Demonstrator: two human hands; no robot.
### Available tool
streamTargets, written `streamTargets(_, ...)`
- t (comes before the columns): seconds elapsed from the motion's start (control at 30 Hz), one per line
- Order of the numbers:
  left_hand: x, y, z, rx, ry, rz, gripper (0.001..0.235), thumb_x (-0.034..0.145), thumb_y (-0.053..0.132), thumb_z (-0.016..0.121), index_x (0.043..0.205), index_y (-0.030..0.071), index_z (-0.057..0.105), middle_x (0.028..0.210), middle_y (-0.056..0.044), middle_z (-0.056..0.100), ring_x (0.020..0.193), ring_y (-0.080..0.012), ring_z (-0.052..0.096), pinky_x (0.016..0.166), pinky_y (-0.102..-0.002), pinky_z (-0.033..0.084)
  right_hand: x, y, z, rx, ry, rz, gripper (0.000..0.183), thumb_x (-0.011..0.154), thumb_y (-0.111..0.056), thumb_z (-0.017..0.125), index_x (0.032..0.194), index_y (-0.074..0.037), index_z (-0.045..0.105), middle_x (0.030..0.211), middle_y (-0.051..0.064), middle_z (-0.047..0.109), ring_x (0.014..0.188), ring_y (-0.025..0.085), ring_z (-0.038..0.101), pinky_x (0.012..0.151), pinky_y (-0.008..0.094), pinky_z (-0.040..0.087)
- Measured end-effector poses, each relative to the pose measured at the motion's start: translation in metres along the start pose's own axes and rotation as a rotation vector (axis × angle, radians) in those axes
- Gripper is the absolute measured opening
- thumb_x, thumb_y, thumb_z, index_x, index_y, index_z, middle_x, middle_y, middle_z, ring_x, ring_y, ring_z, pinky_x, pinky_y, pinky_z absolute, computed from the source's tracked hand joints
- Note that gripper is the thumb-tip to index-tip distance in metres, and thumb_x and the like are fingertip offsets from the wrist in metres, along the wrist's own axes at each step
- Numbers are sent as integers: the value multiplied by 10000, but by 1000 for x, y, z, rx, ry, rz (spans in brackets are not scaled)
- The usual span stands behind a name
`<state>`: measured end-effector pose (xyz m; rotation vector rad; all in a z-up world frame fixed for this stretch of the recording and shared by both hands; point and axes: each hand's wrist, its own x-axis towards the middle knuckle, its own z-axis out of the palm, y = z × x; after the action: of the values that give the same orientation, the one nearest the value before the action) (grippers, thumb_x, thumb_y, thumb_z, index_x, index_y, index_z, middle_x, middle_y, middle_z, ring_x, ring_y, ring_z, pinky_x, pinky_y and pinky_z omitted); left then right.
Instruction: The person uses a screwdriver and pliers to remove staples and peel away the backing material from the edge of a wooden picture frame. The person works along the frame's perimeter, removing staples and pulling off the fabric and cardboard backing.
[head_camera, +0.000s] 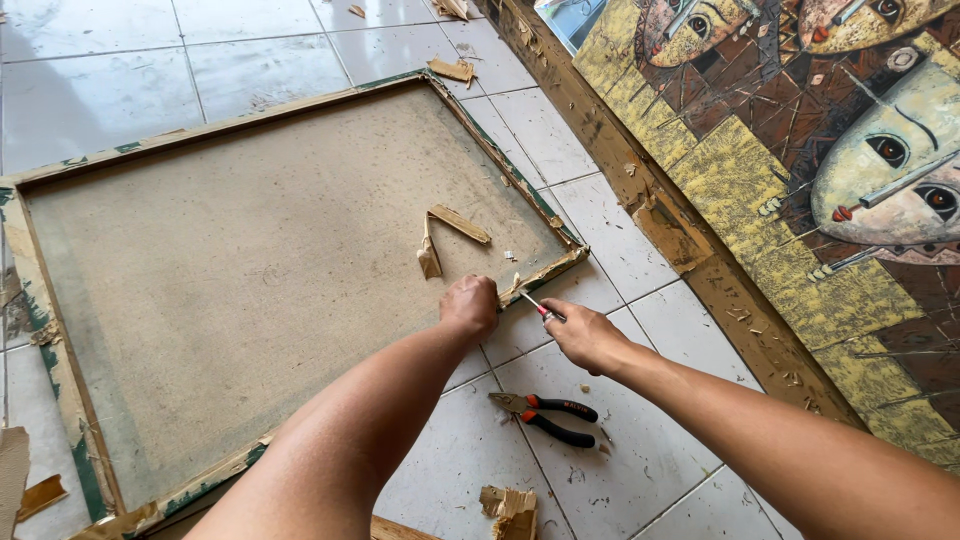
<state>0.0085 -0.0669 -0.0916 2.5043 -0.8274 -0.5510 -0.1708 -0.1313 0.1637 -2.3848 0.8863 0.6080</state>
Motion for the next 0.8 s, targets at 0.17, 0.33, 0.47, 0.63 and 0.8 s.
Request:
streamTargets(0.17,9,-1,2,-25,3,-15,220,932,74,691,1035,66,885,1016,-228,814,1032,-458,825,860,-595,679,9,5,6,-23,-17,1,612,1063,-402,486,1659,-335,610,1372,174,795,1136,376,785,1006,477,627)
streamTargets(0.33,-5,8,-13,-31,7,-56,215,926,80,691,1013,77,888,980,-214,820,1015,-440,833,846,-583,681,50,28,18,-31,-19,-7,604,1074,-381,472,1649,-282,627,1236,200,823,873,341,813,803,448,666)
streamTargets(0.47,-5,5,-12,-38,21,-60,179,882,73,757,999,86,891,969,-221,824,1024,-465,830,876,-578,682,94,41,26,20,-45,11,581,1084,-351,479,1632,-242,635,1024,227,787,663,285,711,432,436,575)
streamTargets(0.63,-28,7,-33,-109,29,-5,216,858,53,778,1040,70,894,1011,-256,827,1051,-505,817,912,-615,676,96,34,25,107,-34,44,561,1102,-328,472,1619,-192,643,885,203,723,553,235,612,350,367,487)
streamTargets(0.8,-44,-7,-44,17,77,165,347,886,332,924,1189,187,837,1132,-120,768,1138,-353,774,950,-500,665,82,16,6,146,-137,102,630,1081,-229,493,1708,-172,510,845,198,703,498,159,545,325,273,454)
